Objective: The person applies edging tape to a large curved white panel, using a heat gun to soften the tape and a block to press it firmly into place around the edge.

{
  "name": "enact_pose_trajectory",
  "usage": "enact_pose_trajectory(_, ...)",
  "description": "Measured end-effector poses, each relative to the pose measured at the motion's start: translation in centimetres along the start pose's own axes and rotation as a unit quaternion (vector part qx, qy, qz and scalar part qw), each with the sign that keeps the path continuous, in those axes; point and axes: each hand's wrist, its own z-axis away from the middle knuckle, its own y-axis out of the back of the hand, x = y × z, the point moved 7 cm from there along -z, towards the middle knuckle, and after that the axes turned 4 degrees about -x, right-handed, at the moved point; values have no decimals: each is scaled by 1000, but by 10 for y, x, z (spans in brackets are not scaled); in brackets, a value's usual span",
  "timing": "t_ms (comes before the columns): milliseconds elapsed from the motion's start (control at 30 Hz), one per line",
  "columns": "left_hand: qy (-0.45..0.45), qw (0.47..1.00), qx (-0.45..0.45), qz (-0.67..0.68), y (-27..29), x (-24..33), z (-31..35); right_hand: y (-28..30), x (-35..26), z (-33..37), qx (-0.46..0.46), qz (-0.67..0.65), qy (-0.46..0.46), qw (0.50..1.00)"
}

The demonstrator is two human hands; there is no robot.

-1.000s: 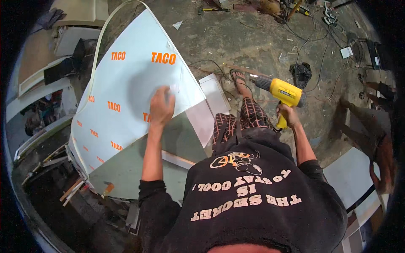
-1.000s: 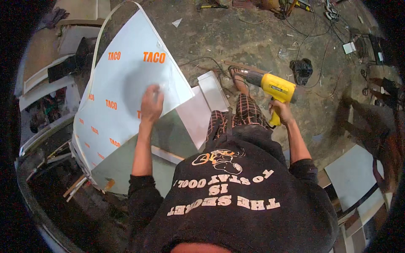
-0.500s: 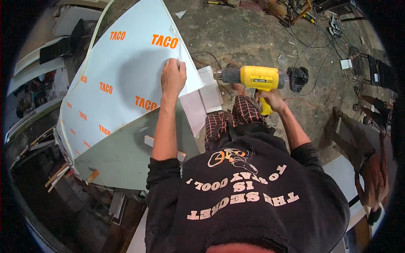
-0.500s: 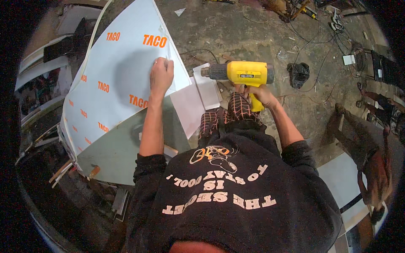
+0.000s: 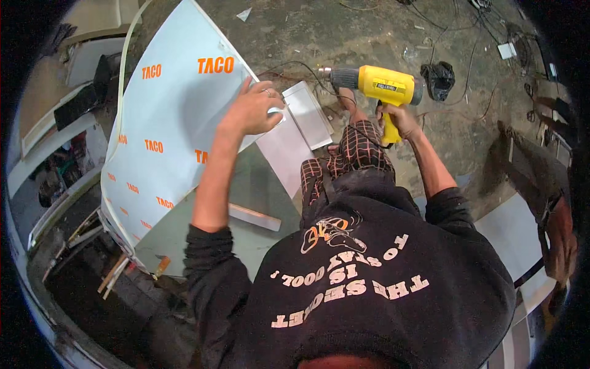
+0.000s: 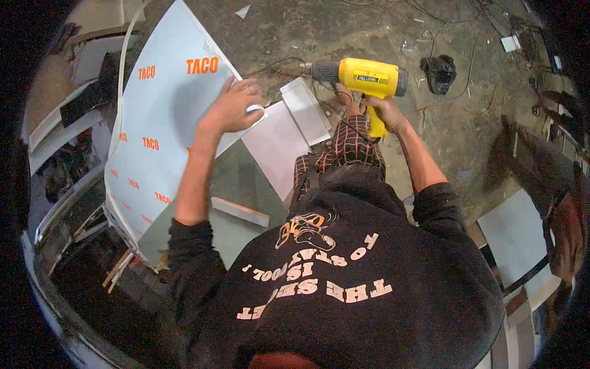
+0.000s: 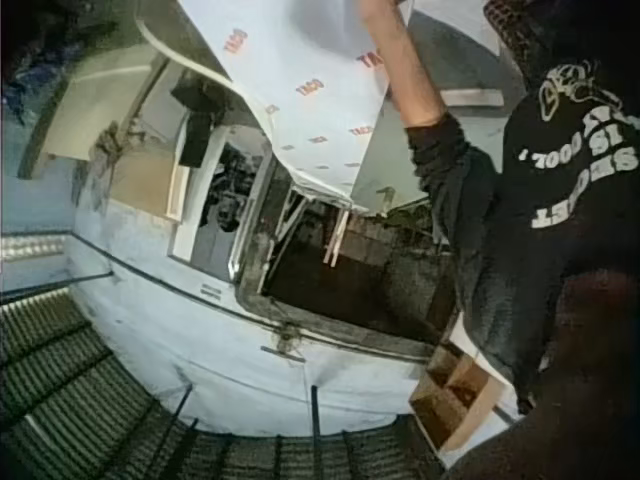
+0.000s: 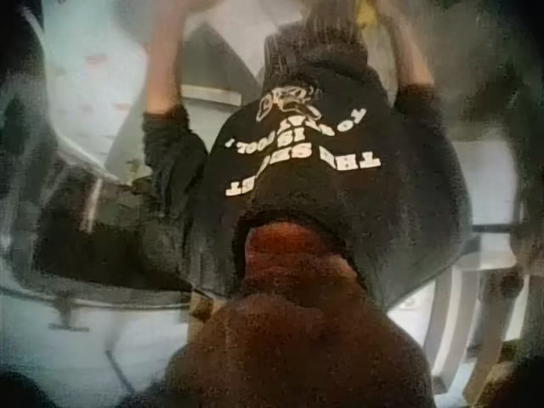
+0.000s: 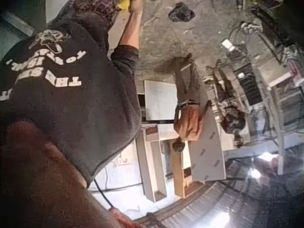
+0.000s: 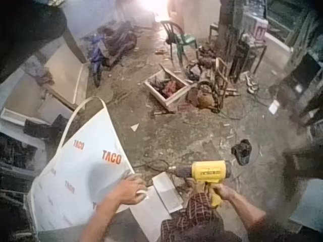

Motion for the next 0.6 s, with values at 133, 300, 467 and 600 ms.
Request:
enact_pose_trajectory(133, -46, 984, -161, -64, -6, -2, -8, 11, 13, 4, 15, -26, -4, 1000)
enact_pose_trajectory(300, -54, 984, -148, -86, -4, 2, -10, 20, 26, 10, 58, -76, -14, 995)
enact_pose_trajectory(467, -75, 987, -120, -77, -8, -1, -4, 19, 18, 8, 58, -56, 8, 997)
enact_pose_trajectory(600, -109, 992, -1, -68, -5, 1, 17, 12, 5, 8, 41, -24, 17, 999)
